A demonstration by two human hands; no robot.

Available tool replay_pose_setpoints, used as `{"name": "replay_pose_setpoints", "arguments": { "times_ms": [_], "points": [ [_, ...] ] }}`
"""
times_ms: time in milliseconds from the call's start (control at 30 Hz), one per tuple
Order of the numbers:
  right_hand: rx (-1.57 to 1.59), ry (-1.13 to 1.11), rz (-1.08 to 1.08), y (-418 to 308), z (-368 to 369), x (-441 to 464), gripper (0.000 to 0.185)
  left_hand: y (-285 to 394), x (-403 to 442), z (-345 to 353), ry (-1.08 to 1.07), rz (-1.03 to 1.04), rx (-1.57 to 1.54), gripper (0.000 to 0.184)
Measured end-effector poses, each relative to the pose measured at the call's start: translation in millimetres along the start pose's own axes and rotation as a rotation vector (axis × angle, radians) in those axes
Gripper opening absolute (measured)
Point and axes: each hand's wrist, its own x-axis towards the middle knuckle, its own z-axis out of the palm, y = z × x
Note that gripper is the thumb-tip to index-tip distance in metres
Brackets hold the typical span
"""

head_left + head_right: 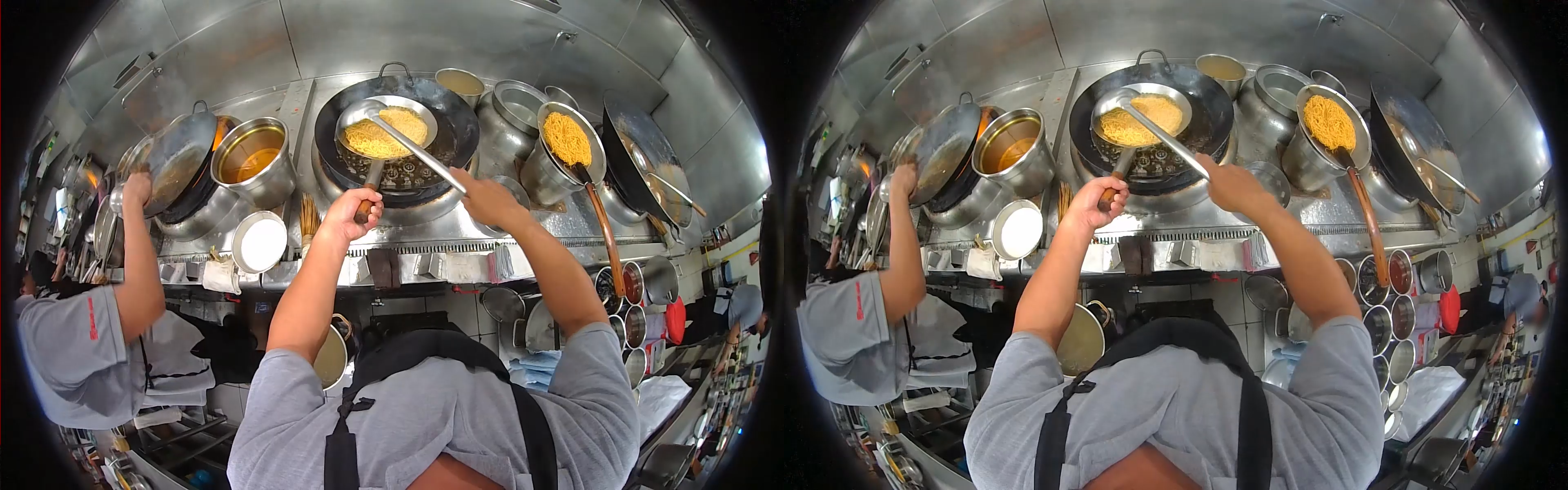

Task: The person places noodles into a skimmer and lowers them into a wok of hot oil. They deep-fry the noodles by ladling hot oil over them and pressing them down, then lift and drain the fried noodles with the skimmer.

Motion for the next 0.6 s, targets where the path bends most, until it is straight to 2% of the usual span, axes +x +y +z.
{"name": "replay_pose_setpoints", "arguments": {
  "times_ms": [233, 433, 533, 567, 600],
  "points": [
    [-0.134, 0.018, -0.078, 51.2, -33.6, -58.0, 0.062, -1.4, 1.0, 0.7, -0.033, 0.022, -0.049, 0.015],
    [0.375, -0.017, 0.063, 46.5, -53.8, -104.5, 0.061, -1.3, 2.7, 2.2, -0.016, 0.017, -0.022, 0.012],
    [0.429, -0.094, 0.109, 45.9, -89.5, -128.5, 0.060, -1.5, 3.6, 2.1, -0.012, 0.017, -0.009, 0.012],
    [0.348, -0.160, 0.161, 33.6, -108.1, -132.8, 0.062, -1.4, 4.4, 2.0, -0.010, 0.016, -0.005, 0.012],
    [0.243, -0.149, 0.108, 37.5, -106.0, -130.1, 0.061, -1.7, 5.4, 2.3, -0.009, 0.013, 0.000, 0.011]
  ]
}}
